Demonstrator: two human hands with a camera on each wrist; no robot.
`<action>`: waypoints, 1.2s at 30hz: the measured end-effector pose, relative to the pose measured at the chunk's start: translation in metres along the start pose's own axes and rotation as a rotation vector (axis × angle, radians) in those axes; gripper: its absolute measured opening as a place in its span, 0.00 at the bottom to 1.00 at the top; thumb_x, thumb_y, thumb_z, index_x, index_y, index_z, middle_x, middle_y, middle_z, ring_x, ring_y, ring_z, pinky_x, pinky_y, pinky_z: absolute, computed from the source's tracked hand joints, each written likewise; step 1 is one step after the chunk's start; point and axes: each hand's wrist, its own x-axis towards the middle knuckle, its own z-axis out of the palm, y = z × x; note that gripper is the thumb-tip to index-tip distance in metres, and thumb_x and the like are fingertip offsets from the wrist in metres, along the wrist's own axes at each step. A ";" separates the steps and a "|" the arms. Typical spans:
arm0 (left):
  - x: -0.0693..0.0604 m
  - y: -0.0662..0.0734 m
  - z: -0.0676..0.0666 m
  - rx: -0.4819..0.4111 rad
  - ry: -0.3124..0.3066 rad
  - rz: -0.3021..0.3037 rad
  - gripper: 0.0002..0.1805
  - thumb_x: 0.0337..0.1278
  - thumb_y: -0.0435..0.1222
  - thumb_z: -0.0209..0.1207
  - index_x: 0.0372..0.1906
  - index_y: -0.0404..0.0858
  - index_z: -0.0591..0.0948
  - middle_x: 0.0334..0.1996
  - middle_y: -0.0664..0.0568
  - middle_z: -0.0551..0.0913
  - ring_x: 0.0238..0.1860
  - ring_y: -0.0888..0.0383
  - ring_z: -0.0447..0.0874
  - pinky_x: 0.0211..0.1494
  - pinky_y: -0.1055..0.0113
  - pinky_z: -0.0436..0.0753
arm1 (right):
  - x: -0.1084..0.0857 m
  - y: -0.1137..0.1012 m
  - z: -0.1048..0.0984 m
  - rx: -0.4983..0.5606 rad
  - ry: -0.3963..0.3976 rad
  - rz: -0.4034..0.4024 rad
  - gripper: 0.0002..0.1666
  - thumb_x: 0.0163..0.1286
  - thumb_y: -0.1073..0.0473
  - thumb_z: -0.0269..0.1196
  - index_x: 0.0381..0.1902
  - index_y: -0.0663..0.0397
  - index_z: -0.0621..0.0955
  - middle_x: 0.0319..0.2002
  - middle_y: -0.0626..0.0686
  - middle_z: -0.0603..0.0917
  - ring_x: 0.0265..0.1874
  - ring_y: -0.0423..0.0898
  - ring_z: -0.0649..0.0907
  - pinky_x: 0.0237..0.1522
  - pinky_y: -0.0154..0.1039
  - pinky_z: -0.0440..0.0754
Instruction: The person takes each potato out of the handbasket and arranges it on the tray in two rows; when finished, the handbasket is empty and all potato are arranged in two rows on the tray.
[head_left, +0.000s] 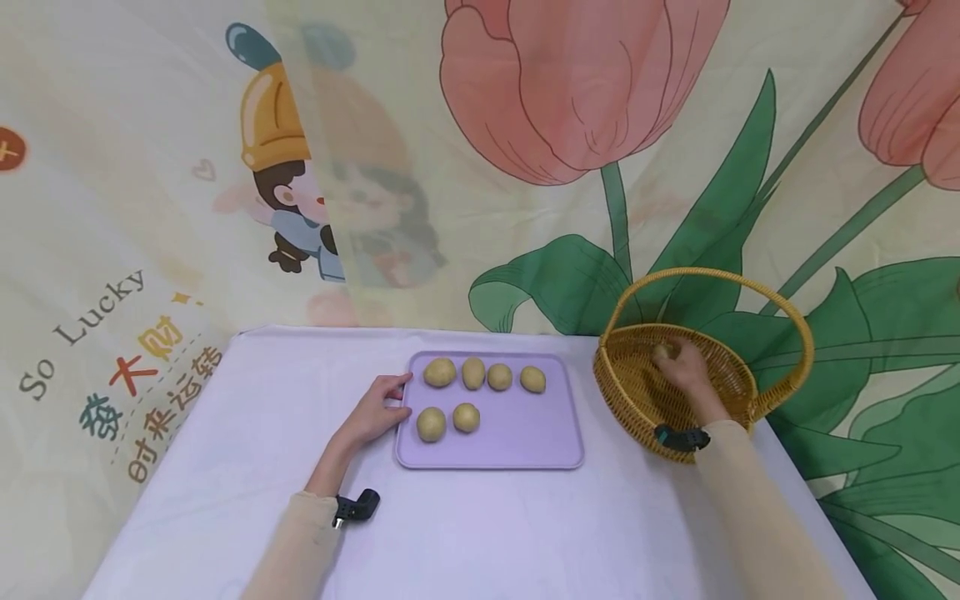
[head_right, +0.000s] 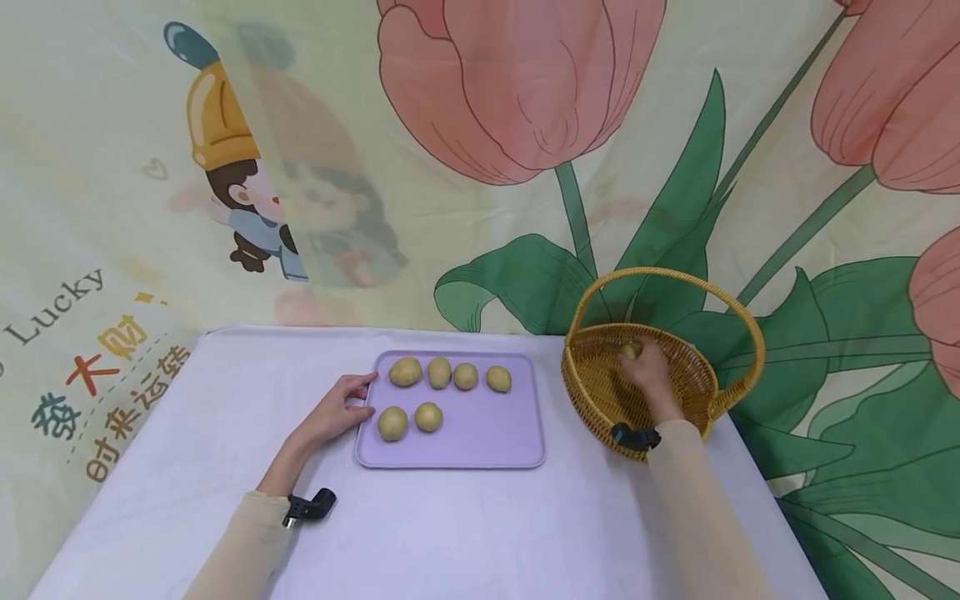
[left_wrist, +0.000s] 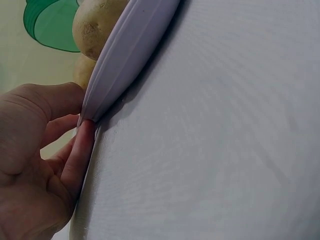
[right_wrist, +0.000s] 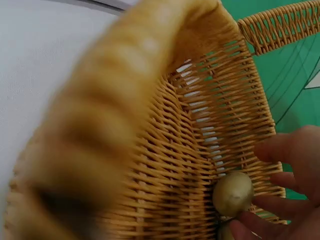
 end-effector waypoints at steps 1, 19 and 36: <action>0.000 0.000 0.000 -0.004 0.001 -0.005 0.35 0.51 0.23 0.63 0.68 0.26 0.69 0.57 0.32 0.68 0.53 0.41 0.75 0.53 0.64 0.78 | 0.001 0.001 -0.001 0.005 -0.004 0.001 0.33 0.75 0.61 0.49 0.68 0.83 0.58 0.62 0.82 0.62 0.60 0.76 0.66 0.58 0.67 0.68; -0.001 0.001 0.001 -0.017 -0.006 -0.019 0.35 0.51 0.23 0.63 0.68 0.26 0.69 0.58 0.32 0.68 0.54 0.42 0.75 0.54 0.60 0.78 | 0.010 0.016 -0.016 0.075 0.022 0.046 0.30 0.71 0.65 0.54 0.64 0.82 0.65 0.59 0.80 0.69 0.50 0.70 0.78 0.43 0.52 0.84; -0.001 0.001 -0.002 -0.052 -0.003 0.001 0.34 0.51 0.22 0.62 0.67 0.25 0.68 0.57 0.30 0.67 0.53 0.41 0.74 0.49 0.69 0.80 | 0.021 0.013 -0.007 0.120 -0.180 0.088 0.35 0.68 0.66 0.60 0.66 0.82 0.62 0.61 0.81 0.66 0.46 0.60 0.81 0.40 0.44 0.85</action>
